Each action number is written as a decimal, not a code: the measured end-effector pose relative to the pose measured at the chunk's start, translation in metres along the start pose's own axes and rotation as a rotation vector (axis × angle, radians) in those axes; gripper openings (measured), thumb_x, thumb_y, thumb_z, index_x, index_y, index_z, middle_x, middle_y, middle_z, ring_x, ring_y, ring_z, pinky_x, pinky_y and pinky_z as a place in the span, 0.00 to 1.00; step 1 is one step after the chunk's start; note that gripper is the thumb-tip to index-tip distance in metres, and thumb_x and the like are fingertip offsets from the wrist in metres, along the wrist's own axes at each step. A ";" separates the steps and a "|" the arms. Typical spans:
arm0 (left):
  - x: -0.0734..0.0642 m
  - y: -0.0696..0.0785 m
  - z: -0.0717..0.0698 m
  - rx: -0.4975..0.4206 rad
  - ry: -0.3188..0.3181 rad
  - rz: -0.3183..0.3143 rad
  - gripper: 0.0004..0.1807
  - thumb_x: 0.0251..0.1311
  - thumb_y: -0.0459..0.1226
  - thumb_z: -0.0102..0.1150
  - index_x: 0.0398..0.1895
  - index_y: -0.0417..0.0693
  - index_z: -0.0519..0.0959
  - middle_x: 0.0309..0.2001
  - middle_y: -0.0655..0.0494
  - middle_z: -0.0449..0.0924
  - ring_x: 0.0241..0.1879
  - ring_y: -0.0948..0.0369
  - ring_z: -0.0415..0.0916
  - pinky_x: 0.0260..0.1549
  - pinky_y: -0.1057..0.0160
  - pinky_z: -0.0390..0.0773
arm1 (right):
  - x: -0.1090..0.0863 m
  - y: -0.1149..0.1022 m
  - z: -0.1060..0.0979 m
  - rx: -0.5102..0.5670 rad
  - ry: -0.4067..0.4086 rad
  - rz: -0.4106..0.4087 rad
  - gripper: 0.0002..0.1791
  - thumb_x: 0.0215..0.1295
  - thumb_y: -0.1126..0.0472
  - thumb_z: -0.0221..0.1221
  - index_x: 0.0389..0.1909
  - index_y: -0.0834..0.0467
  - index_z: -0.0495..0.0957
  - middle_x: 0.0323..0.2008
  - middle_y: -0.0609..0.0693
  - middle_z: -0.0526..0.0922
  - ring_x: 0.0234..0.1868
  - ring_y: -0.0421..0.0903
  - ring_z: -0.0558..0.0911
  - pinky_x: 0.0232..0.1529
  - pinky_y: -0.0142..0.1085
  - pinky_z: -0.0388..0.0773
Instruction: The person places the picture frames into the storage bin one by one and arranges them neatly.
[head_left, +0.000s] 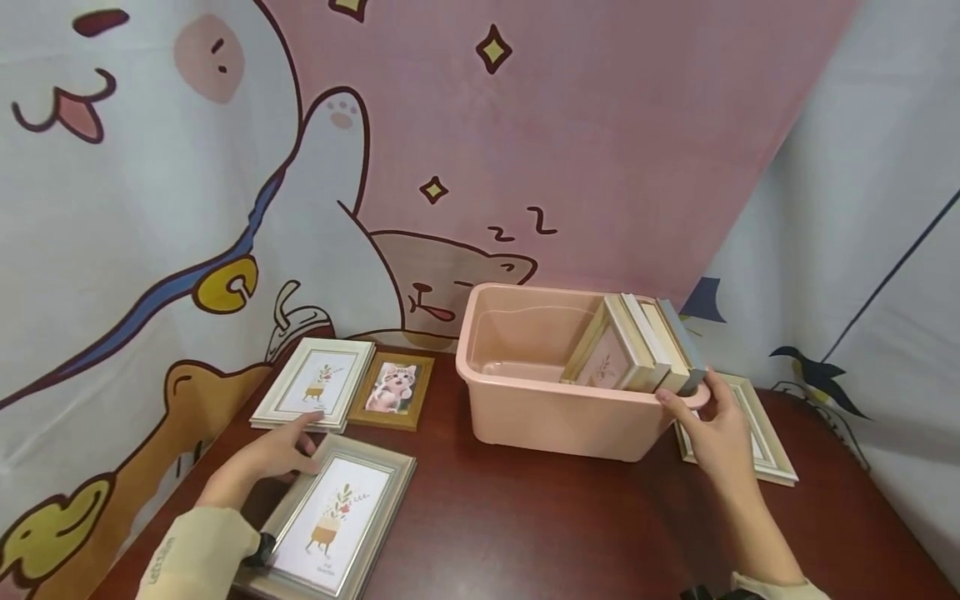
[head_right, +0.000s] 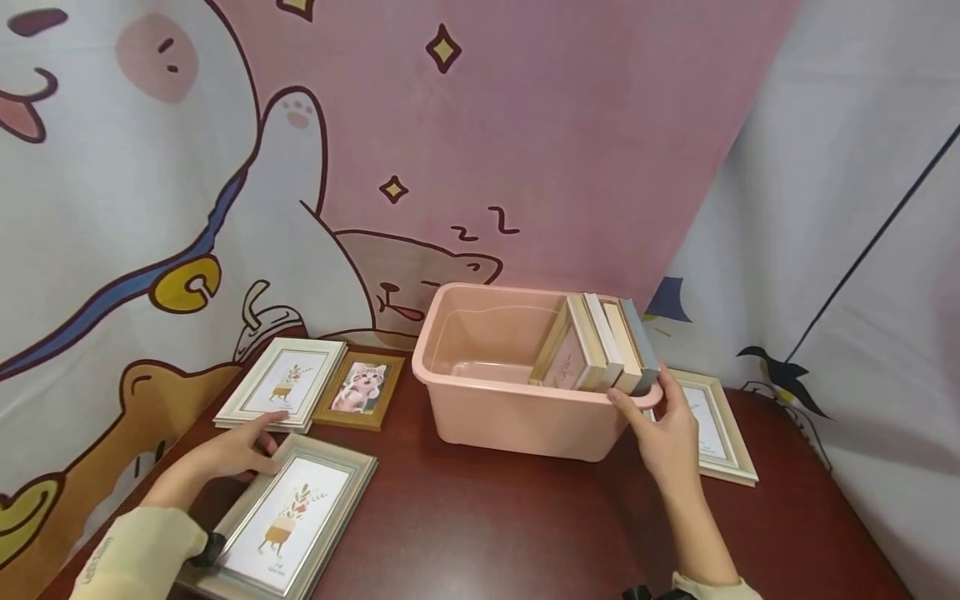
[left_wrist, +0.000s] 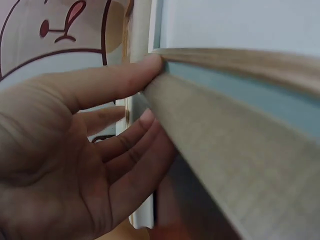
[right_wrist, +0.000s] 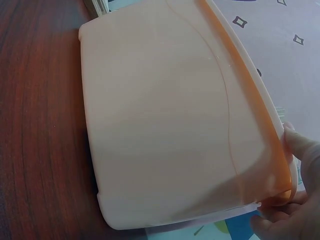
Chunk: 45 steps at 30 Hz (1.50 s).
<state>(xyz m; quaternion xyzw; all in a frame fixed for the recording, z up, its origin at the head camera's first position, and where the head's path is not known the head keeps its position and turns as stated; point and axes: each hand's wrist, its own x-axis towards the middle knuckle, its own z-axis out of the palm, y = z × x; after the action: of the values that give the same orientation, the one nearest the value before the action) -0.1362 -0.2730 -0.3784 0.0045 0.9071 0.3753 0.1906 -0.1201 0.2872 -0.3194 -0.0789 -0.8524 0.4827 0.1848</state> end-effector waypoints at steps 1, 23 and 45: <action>0.000 0.002 0.002 0.013 0.004 0.008 0.44 0.53 0.26 0.67 0.73 0.32 0.56 0.38 0.44 0.73 0.35 0.55 0.74 0.31 0.55 0.82 | 0.000 0.000 0.000 0.004 0.003 -0.004 0.42 0.67 0.54 0.64 0.77 0.58 0.56 0.69 0.63 0.70 0.69 0.42 0.71 0.54 0.07 0.61; -0.004 0.031 0.026 0.426 0.144 0.078 0.24 0.56 0.27 0.63 0.59 0.44 0.79 0.33 0.53 0.79 0.31 0.58 0.72 0.31 0.58 0.75 | -0.004 0.003 0.002 0.013 -0.007 0.019 0.41 0.67 0.54 0.63 0.77 0.58 0.56 0.70 0.62 0.69 0.72 0.47 0.68 0.64 0.15 0.62; -0.035 0.065 0.001 0.279 0.414 0.194 0.22 0.68 0.36 0.57 0.62 0.52 0.65 0.57 0.34 0.79 0.50 0.41 0.82 0.39 0.43 0.83 | 0.001 -0.001 0.001 0.020 0.039 -0.007 0.40 0.65 0.56 0.65 0.75 0.61 0.60 0.65 0.61 0.74 0.59 0.26 0.72 0.55 0.09 0.64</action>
<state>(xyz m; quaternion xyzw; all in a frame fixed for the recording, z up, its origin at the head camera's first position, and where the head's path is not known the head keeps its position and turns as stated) -0.1118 -0.2310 -0.3229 0.0406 0.9650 0.2562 -0.0385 -0.1211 0.2858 -0.3192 -0.0837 -0.8440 0.4891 0.2038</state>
